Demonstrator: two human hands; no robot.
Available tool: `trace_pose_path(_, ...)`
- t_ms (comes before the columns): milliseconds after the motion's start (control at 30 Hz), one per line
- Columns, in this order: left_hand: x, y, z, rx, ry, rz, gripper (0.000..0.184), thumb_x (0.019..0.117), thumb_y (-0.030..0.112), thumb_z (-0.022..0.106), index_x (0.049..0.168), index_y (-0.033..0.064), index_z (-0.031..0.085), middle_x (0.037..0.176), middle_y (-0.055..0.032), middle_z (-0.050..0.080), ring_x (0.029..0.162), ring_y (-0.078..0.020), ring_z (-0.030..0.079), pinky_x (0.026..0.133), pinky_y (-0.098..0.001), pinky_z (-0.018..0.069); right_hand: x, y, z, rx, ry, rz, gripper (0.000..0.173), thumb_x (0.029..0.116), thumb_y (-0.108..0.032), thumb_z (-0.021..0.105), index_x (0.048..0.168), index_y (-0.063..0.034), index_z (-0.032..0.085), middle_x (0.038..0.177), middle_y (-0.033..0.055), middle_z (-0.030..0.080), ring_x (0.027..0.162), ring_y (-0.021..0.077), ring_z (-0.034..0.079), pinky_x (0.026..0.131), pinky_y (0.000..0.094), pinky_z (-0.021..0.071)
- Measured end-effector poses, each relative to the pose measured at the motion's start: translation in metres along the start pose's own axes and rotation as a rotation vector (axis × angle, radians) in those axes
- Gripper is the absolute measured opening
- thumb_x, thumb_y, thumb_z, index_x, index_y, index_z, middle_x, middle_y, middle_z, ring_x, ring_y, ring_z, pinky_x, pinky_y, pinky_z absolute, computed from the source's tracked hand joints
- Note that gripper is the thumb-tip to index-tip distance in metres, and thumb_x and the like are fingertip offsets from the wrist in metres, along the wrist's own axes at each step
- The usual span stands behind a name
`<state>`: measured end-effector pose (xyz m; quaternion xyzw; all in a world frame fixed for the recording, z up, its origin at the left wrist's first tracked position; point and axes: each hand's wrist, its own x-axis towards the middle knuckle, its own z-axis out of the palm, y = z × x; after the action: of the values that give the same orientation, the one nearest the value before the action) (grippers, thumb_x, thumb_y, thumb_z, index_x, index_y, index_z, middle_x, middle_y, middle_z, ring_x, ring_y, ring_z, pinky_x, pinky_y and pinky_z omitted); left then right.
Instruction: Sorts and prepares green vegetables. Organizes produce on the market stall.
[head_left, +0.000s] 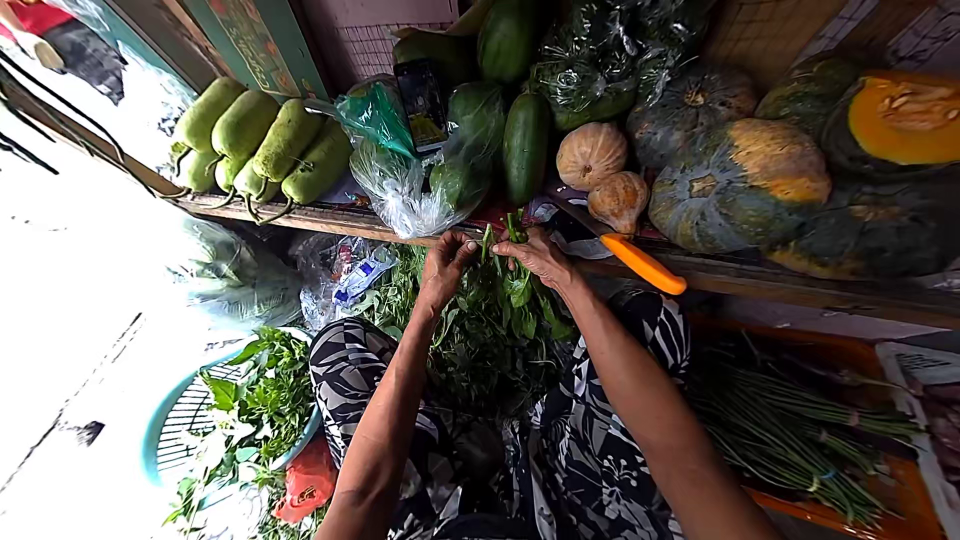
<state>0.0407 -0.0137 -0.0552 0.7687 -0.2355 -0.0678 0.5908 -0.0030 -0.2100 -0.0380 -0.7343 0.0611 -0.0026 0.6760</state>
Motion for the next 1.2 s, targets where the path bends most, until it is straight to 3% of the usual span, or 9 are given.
trace_pose_path(100, 0.002, 0.006, 0.007, 0.198, 0.137, -0.004, 0.035, 0.0990, 0.021, 0.069, 0.120, -0.0034, 0.055, 0.102, -0.0173, 0.063, 0.088, -0.0259, 0.064, 0.079, -0.0457, 0.0542, -0.006, -0.005, 0.003, 0.019, 0.009, 0.003, 0.004, 0.0951, -0.006, 0.068, 0.094, -0.0051, 0.065, 0.076, -0.0015, 0.062, 0.054, 0.0029, 0.052, 0.053, 0.0186, 0.0481)
trace_pose_path(200, -0.005, 0.013, 0.020, 0.176, 0.245, -0.086, 0.022, 0.1018, 0.023, 0.063, 0.098, 0.0010, 0.065, 0.077, -0.0042, 0.060, 0.068, -0.0120, 0.056, 0.068, -0.0349, 0.0480, -0.014, -0.007, 0.009, 0.028, 0.027, 0.006, 0.004, 0.0952, -0.009, 0.069, 0.095, -0.0066, 0.066, 0.076, -0.0006, 0.063, 0.052, 0.0039, 0.050, 0.049, 0.0189, 0.0453)
trace_pose_path(367, -0.017, 0.007, 0.032, -0.043, 0.121, -0.081, 0.032, 0.1060, 0.018, 0.051, 0.129, -0.0026, 0.058, 0.104, -0.0106, 0.068, 0.092, -0.0112, 0.065, 0.086, -0.0324, 0.0530, -0.007, 0.001, 0.008, 0.025, 0.009, 0.001, 0.011, 0.0984, -0.015, 0.067, 0.103, -0.0046, 0.066, 0.076, -0.0004, 0.062, 0.054, 0.0040, 0.052, 0.053, 0.0200, 0.0474)
trace_pose_path(433, -0.018, 0.005, 0.034, -0.023, 0.134, -0.051, 0.031, 0.1025, 0.014, 0.060, 0.127, -0.0053, 0.058, 0.105, -0.0123, 0.071, 0.095, -0.0121, 0.069, 0.089, -0.0319, 0.0560, -0.007, 0.002, 0.007, -0.010, 0.033, -0.045, 0.013, 0.0991, -0.017, 0.067, 0.103, -0.0046, 0.068, 0.075, -0.0005, 0.062, 0.054, 0.0034, 0.051, 0.053, 0.0195, 0.0463)
trace_pose_path(533, -0.017, 0.001, 0.032, 0.102, 0.205, -0.056, 0.022, 0.1037, 0.017, 0.058, 0.111, -0.0011, 0.068, 0.086, -0.0039, 0.068, 0.074, -0.0061, 0.062, 0.074, -0.0268, 0.0518, -0.009, 0.001, 0.004, -0.060, 0.105, -0.121, 0.012, 0.1005, -0.016, 0.064, 0.102, -0.0045, 0.068, 0.077, 0.0009, 0.065, 0.063, 0.0041, 0.055, 0.061, 0.0232, 0.0460)
trace_pose_path(667, -0.025, -0.002, 0.025, 0.212, 0.178, -0.069, 0.027, 0.1069, 0.012, 0.047, 0.117, -0.0082, 0.063, 0.095, -0.0148, 0.067, 0.085, -0.0161, 0.064, 0.083, -0.0343, 0.0525, -0.012, -0.007, -0.003, -0.081, 0.255, -0.129, 0.011, 0.1002, -0.012, 0.060, 0.100, -0.0033, 0.067, 0.083, 0.0053, 0.064, 0.070, 0.0098, 0.054, 0.067, 0.0306, 0.0461)
trace_pose_path(867, -0.029, -0.005, 0.019, 0.106, 0.127, -0.047, 0.025, 0.1064, 0.011, 0.048, 0.116, -0.0070, 0.063, 0.093, -0.0086, 0.065, 0.082, -0.0068, 0.061, 0.080, -0.0253, 0.0513, -0.005, -0.006, -0.005, -0.219, -0.080, -0.007, 0.045, 0.0847, -0.022, 0.086, 0.122, -0.0036, 0.069, 0.101, 0.0075, 0.071, 0.071, 0.0087, 0.061, 0.066, 0.0270, 0.0527)
trace_pose_path(1000, -0.031, 0.004, 0.024, 0.136, 0.105, 0.024, 0.024, 0.1039, 0.012, 0.054, 0.115, -0.0066, 0.065, 0.100, -0.0111, 0.070, 0.088, -0.0062, 0.065, 0.083, -0.0237, 0.0527, -0.008, -0.010, 0.002, -0.294, -0.093, 0.028, 0.031, 0.0881, -0.025, 0.083, 0.100, 0.0004, 0.070, 0.075, 0.0023, 0.063, 0.060, 0.0050, 0.052, 0.063, 0.0240, 0.0479)
trace_pose_path(1200, -0.030, 0.006, 0.019, 0.183, 0.088, -0.072, 0.029, 0.1079, 0.012, 0.043, 0.118, -0.0065, 0.063, 0.094, -0.0110, 0.066, 0.083, -0.0108, 0.061, 0.081, -0.0295, 0.0507, -0.006, -0.007, -0.004, -0.267, -0.032, -0.042, 0.021, 0.0983, -0.017, 0.069, 0.107, 0.0019, 0.069, 0.081, 0.0056, 0.067, 0.060, 0.0056, 0.054, 0.061, 0.0238, 0.0483)
